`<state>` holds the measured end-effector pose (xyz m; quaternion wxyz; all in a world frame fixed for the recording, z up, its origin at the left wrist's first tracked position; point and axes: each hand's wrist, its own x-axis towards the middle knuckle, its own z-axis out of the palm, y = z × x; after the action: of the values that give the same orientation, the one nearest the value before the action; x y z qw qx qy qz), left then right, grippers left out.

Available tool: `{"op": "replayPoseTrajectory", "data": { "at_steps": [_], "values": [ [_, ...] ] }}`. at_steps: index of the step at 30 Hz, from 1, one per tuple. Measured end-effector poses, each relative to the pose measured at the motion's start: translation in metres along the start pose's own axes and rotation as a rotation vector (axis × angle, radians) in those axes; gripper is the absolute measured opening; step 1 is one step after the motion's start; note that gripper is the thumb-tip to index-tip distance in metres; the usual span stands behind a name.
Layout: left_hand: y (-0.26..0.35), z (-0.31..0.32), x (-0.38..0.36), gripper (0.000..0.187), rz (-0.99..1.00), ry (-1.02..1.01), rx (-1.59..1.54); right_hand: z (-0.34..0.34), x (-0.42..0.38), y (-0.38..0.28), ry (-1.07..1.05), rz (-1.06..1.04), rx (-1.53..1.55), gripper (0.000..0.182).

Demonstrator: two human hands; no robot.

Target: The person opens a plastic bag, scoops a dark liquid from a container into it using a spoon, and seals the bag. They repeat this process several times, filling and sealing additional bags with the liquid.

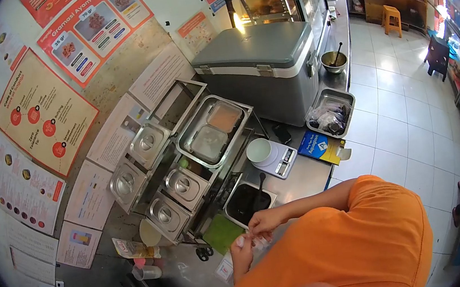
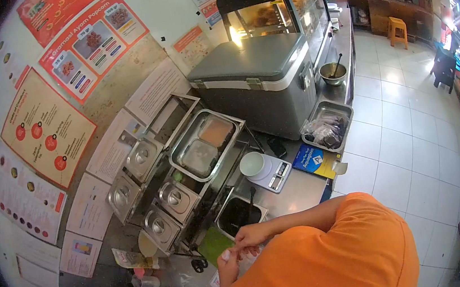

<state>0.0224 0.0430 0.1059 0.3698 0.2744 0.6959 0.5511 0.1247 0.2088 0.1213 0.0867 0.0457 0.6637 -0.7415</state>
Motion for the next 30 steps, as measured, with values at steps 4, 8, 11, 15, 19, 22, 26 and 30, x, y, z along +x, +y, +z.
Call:
{"op": "replayPoseTrajectory", "data": {
  "at_steps": [4, 8, 11, 15, 19, 22, 26, 30],
  "values": [
    [-0.005, 0.005, 0.005, 0.021, 0.376, 0.073, 0.818, -0.001, 0.006, 0.011, 0.089, -0.156, -0.660, 0.027],
    [0.003, 0.006, 0.004, 0.025, 0.433, 0.240, 1.035, -0.003, 0.011, 0.019, 0.317, -0.256, -0.969, 0.020],
    [0.005, 0.001, 0.002, 0.025, 0.423, 0.231, 1.057, -0.004, 0.013, 0.021, 0.263, -0.419, -0.906, 0.019],
    [0.017, 0.006, -0.003, 0.027, 0.476, 0.228, 0.885, -0.006, 0.016, 0.029, 0.087, -0.621, -0.884, 0.012],
    [0.019, 0.006, -0.005, 0.031, 0.530, 0.188, 0.770, -0.010, 0.010, 0.015, 0.029, -0.291, -0.920, 0.021],
    [0.027, 0.009, -0.008, 0.034, 0.635, 0.097, 0.600, -0.011, 0.008, 0.012, 0.156, -0.332, -0.945, 0.028],
    [0.007, 0.008, -0.007, 0.035, 0.542, 0.007, 0.550, -0.011, 0.011, 0.019, 0.234, -0.474, -0.895, 0.034],
    [0.013, 0.005, -0.011, 0.031, 0.549, 0.109, 0.468, -0.011, 0.014, 0.015, 0.263, -0.597, -0.643, 0.027]
  ]
}}
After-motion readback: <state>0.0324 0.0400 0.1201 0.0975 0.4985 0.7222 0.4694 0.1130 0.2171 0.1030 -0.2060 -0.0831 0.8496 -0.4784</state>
